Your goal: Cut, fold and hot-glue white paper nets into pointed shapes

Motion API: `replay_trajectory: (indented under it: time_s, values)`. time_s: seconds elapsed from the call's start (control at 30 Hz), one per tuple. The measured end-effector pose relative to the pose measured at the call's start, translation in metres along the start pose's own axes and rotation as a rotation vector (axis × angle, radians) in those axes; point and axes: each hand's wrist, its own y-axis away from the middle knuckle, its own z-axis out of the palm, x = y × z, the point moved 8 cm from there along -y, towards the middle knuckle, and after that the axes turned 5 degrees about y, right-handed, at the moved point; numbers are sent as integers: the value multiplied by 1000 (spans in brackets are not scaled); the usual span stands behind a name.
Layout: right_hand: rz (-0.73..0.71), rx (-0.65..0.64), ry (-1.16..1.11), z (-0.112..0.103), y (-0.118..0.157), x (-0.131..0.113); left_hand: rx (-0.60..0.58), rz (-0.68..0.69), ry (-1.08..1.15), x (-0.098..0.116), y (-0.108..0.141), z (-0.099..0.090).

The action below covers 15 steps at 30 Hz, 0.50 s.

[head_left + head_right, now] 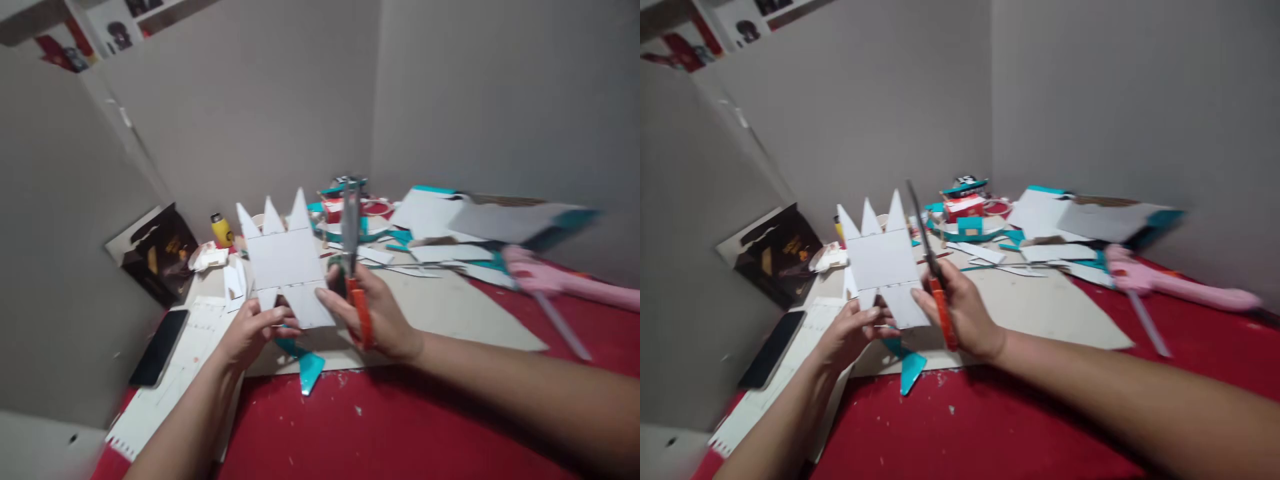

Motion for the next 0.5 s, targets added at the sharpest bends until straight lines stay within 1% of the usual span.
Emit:
replay_trajectory:
  time_s: [0.03, 0.1, 0.23, 0.3, 0.4, 0.5]
  values:
    - [-6, -5, 22, 1, 1, 1, -1, 19, -36, 0, 0, 1]
    - [14, -13, 39, 3, 3, 6, 42, 42, -51, -2, 0, -1]
    - [48, -35, 23, 7, 5, 11, 59, 35, -49, -8, -1, 0]
    - [62, -55, 2, 9, 5, 11, 60, 39, -39, -6, -1, -1]
    - [65, -79, -64, 10, 2, 12, 110, 103, 2, 9, -2, -10]
    - [81, -128, -92, 12, 1, 18, 253, 264, 111, 36, 3, -28]
